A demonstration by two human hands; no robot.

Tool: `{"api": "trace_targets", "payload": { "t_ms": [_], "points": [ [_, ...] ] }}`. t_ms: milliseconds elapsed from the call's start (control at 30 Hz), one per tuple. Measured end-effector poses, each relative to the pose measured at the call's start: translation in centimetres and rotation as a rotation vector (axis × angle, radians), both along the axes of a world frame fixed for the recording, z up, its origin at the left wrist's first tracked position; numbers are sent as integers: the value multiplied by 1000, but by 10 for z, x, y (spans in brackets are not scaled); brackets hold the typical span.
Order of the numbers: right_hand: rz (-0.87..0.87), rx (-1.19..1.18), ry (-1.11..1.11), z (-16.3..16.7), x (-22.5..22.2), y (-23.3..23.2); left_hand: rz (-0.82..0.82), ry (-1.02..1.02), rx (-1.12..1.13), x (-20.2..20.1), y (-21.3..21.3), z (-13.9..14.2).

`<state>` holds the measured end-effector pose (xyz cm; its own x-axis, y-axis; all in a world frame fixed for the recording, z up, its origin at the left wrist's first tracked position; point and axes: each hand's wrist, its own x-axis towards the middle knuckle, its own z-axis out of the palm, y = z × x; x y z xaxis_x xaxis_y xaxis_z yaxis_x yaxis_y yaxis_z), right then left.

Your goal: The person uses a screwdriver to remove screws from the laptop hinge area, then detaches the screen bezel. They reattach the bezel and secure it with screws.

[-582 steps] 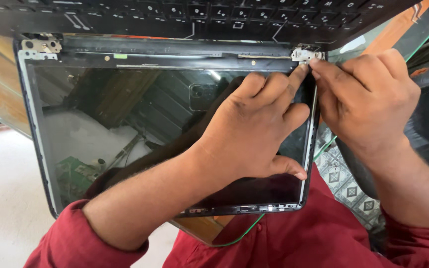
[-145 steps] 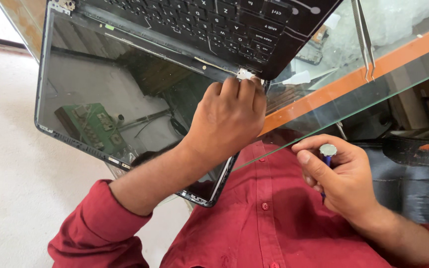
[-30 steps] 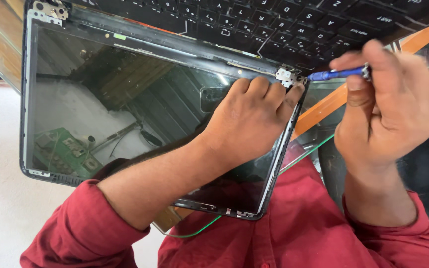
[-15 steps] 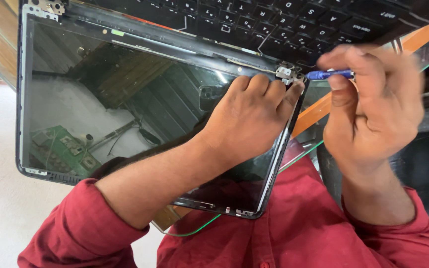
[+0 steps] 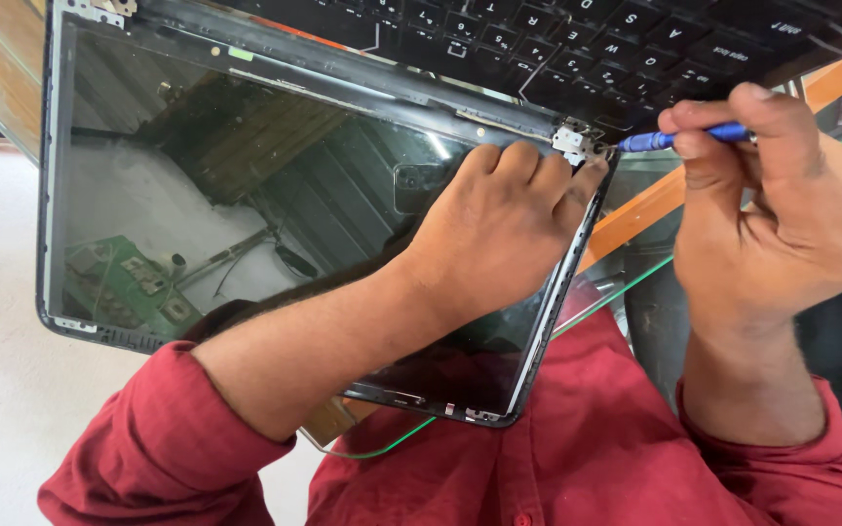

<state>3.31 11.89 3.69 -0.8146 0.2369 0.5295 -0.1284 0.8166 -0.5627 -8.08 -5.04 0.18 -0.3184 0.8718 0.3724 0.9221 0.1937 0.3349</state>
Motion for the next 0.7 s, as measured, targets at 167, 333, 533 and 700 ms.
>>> {"api": "trace_targets", "payload": {
  "t_ms": [167,333,533,700],
  "points": [
    [-46,199,-6,3,2,7,3,33,-22,0,0,0],
    [23,117,-30,4,4,3,-4,78,10,-1,0,-2],
    [-48,181,-36,5,2,0,1,130,6,-1,2,-4],
    [-56,195,-40,6,0,1,25,96,9,-1,4,-3]
  ]
}}
